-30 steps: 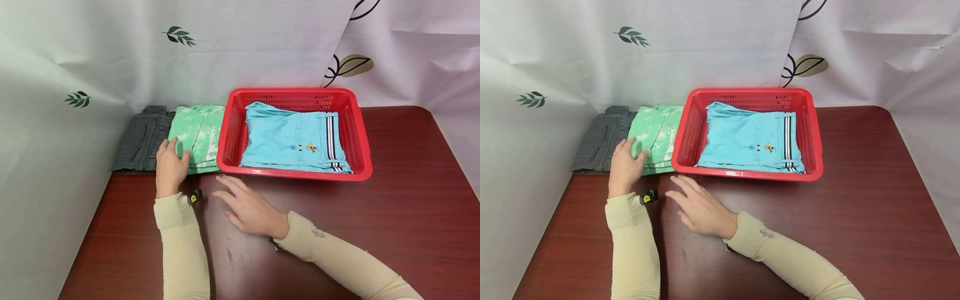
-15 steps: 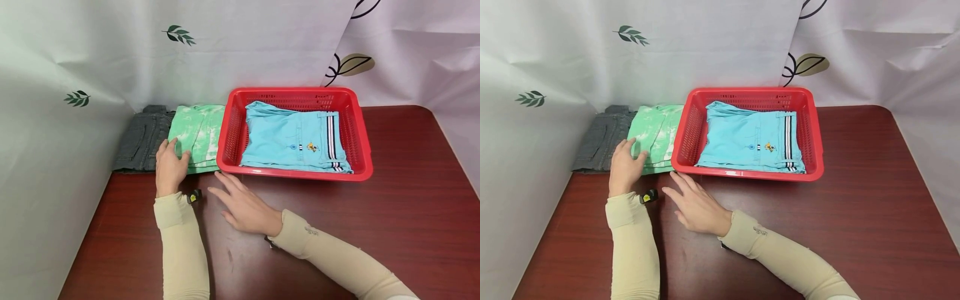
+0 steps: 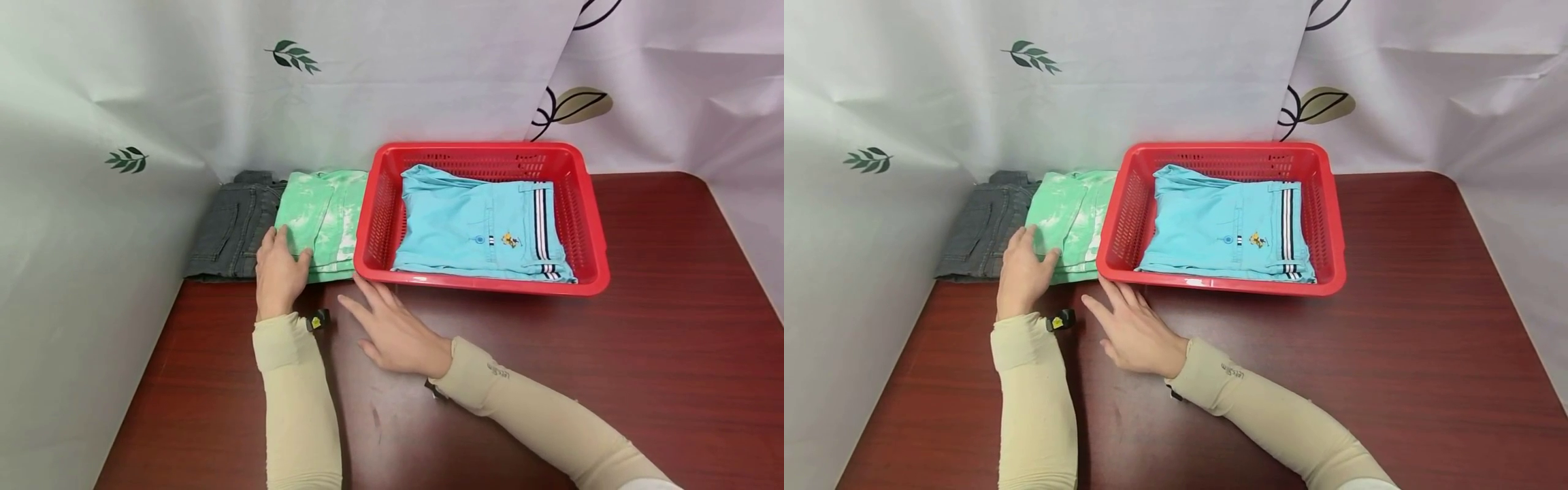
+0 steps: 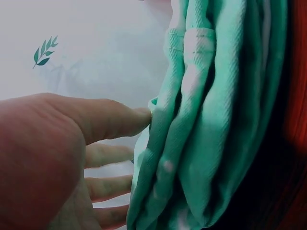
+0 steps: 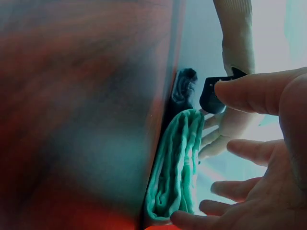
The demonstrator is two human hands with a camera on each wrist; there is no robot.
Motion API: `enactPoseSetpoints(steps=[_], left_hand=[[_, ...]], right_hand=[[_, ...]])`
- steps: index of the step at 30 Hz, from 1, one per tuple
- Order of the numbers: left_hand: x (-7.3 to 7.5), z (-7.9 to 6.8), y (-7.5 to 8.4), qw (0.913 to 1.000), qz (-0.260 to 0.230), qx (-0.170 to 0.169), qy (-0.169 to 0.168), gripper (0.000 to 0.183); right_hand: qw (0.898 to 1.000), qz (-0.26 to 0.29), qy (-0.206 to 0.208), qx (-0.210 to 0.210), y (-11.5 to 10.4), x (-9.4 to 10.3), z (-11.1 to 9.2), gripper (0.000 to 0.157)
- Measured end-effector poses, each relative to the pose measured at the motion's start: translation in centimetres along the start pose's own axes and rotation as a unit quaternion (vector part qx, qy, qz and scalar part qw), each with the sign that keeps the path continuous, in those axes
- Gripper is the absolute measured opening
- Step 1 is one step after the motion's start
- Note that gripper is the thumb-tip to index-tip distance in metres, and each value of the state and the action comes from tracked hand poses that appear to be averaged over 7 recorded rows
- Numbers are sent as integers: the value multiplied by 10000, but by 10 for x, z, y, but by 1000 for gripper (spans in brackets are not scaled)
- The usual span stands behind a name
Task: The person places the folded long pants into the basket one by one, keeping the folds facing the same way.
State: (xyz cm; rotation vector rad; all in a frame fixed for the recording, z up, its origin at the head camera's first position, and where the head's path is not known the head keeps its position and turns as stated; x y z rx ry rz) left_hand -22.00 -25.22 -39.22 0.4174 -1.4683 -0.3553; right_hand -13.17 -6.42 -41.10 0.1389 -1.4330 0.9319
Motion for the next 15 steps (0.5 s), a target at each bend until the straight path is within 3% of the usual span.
enactPoseSetpoints(steps=[7,15], left_hand=[[-8,0,3,9988,410,-195,-182,60],[-15,0,2,9976,623,-188,-225,58]], right_hand=[[9999,-34,-44,-103,2,0,2,76],[9997,49,-119,-184,3,0,3,76]])
Point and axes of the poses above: each hand's wrist, its own z-axis towards the middle knuckle, its own x-axis out of the back of the hand, y = z × x, the point moved 6 cm from there along z, towards the middle knuckle, and after that the axes turned 13 degrees about -x, right-handed, at the moved point
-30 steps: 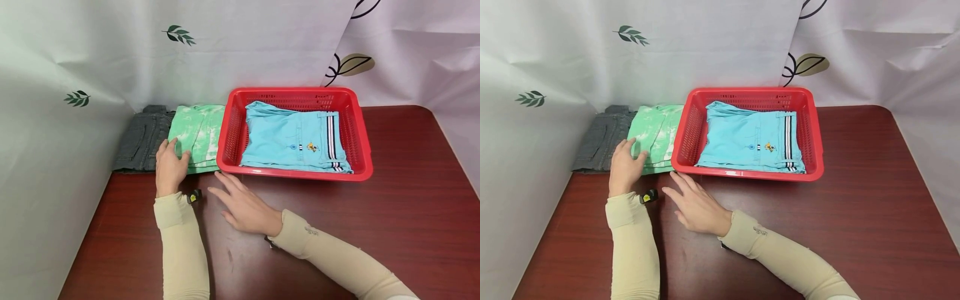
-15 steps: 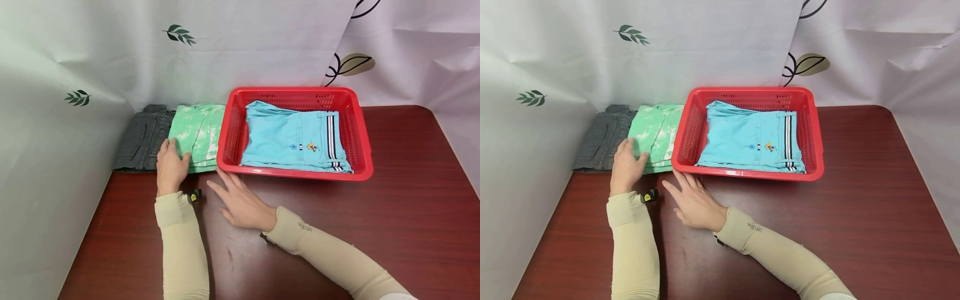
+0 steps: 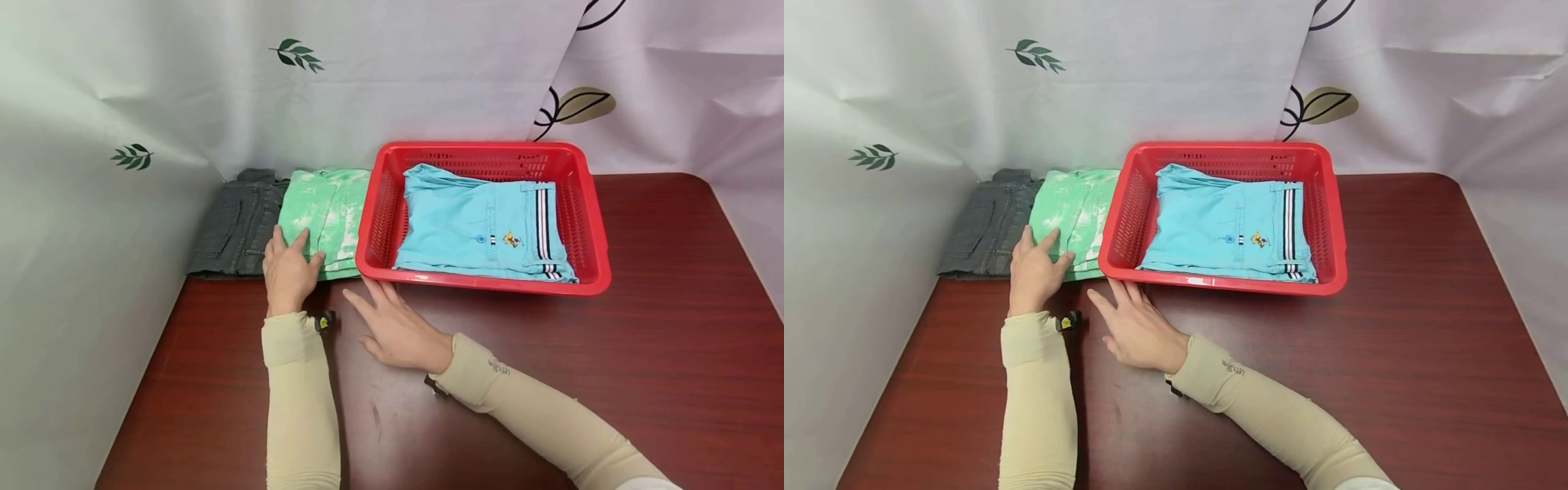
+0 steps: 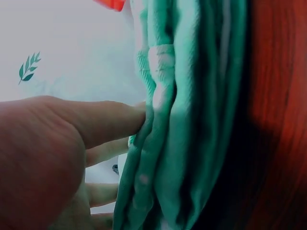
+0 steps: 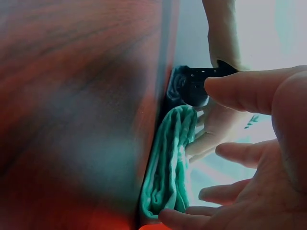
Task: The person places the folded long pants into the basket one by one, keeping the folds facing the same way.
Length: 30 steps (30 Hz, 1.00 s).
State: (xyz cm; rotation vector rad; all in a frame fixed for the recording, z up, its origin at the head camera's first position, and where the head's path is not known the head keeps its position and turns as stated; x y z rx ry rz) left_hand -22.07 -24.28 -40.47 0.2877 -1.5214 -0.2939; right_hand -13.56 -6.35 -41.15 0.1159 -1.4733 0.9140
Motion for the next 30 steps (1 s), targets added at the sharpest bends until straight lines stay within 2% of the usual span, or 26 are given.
enactPoseSetpoints(steps=[6,30], left_hand=[[-1,1,2,9998,161,40,-60,57],[-1,-9,7,9983,360,-265,384,50]], right_hand=[[10000,-26,-23,-55,1,0,1,78],[9996,2,-252,-152,2,-2,3,80]])
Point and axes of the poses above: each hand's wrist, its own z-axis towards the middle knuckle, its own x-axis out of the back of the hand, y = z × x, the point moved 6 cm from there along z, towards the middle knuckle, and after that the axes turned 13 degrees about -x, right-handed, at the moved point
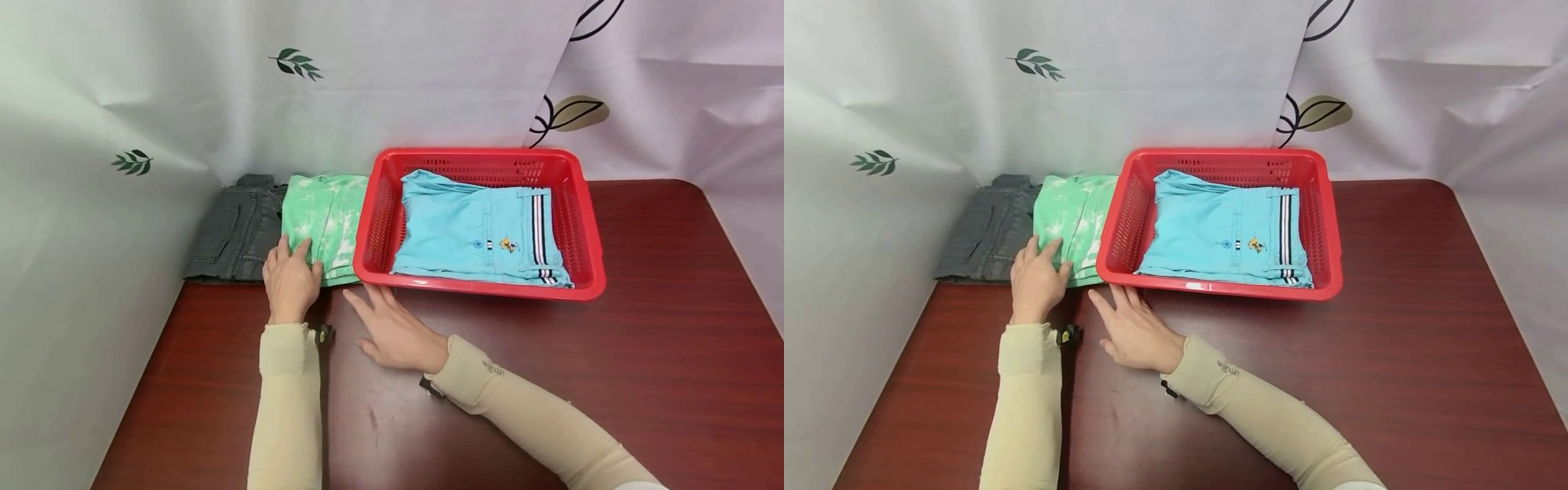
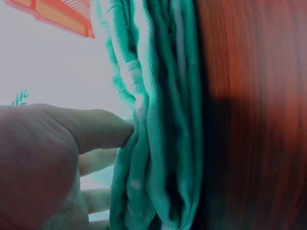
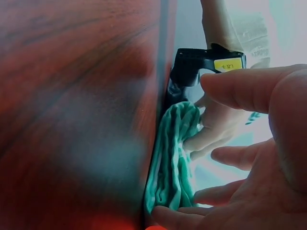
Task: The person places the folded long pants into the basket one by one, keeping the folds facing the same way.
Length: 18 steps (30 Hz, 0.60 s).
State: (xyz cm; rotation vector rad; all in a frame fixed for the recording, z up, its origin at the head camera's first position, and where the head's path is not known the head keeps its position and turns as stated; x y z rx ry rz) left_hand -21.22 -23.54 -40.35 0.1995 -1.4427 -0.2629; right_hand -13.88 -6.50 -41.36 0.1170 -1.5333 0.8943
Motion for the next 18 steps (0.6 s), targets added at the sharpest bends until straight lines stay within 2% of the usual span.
enactPoseSetpoints(steps=[9,18], left_hand=[[2,-4,0,9998,53,-130,166,47],[3,-7,1,9997,-21,-231,124,46]], right_hand=[[9999,92,61,0,-1,-1,0,80],[9985,-103,-91,-531,0,-3,3,80]])
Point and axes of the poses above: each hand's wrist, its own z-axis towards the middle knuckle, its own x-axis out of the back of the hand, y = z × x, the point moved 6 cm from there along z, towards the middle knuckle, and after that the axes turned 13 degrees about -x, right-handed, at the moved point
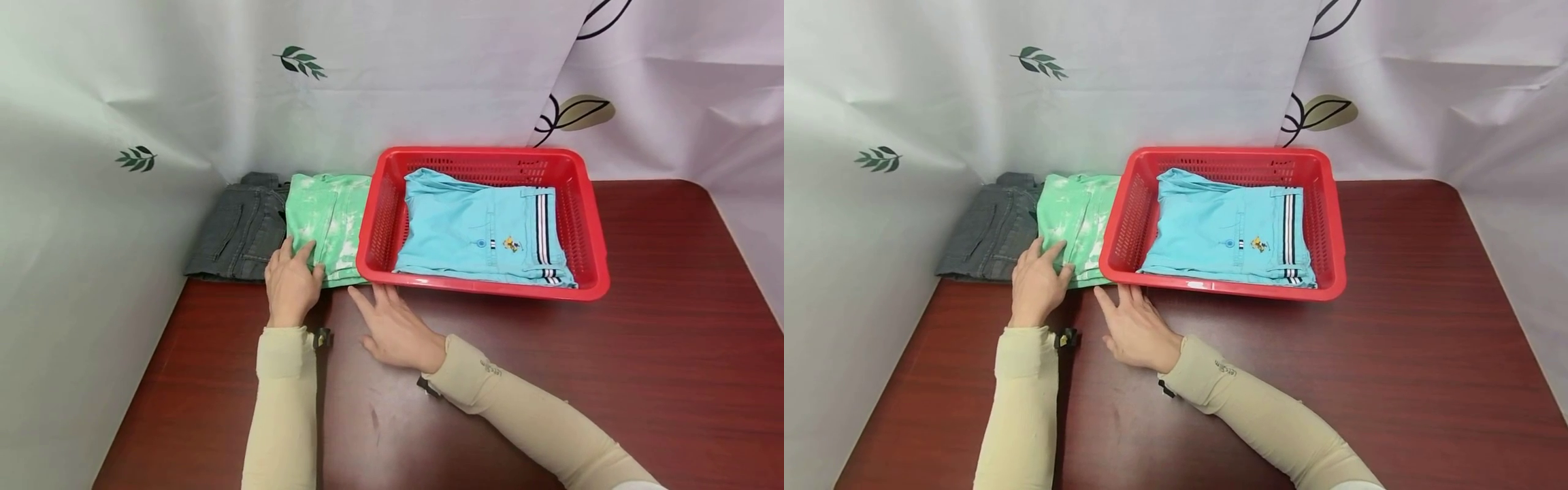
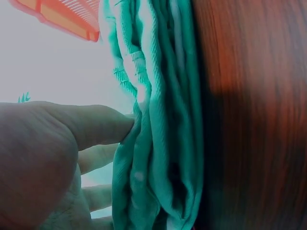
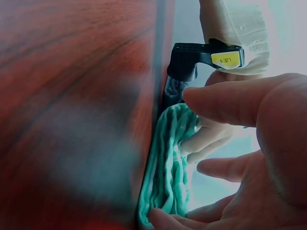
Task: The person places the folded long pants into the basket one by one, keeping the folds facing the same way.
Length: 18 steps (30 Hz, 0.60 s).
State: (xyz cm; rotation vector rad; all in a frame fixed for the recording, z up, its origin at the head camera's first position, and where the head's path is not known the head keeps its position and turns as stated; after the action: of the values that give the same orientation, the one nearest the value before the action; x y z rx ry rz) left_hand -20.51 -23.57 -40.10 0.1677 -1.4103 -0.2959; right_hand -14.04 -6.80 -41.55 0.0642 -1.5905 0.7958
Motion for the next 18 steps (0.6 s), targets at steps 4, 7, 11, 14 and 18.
enactPoseSetpoints(steps=[4,7,11,14,18], left_hand=[[0,-1,0,10000,12,-49,14,46],[0,-2,1,9999,48,-83,29,45],[0,-4,3,9999,39,-141,67,44],[0,-5,3,9998,67,-165,86,44],[0,-7,4,9997,111,-188,141,43]], right_hand=[[9997,-80,-77,-206,1,-1,-1,82],[9993,-88,-177,-320,1,-4,-3,84],[9992,-8,-249,-319,-1,-7,-5,85],[9988,269,-320,-267,-1,-9,-6,87],[9960,606,-569,-335,-1,-12,-8,89]])
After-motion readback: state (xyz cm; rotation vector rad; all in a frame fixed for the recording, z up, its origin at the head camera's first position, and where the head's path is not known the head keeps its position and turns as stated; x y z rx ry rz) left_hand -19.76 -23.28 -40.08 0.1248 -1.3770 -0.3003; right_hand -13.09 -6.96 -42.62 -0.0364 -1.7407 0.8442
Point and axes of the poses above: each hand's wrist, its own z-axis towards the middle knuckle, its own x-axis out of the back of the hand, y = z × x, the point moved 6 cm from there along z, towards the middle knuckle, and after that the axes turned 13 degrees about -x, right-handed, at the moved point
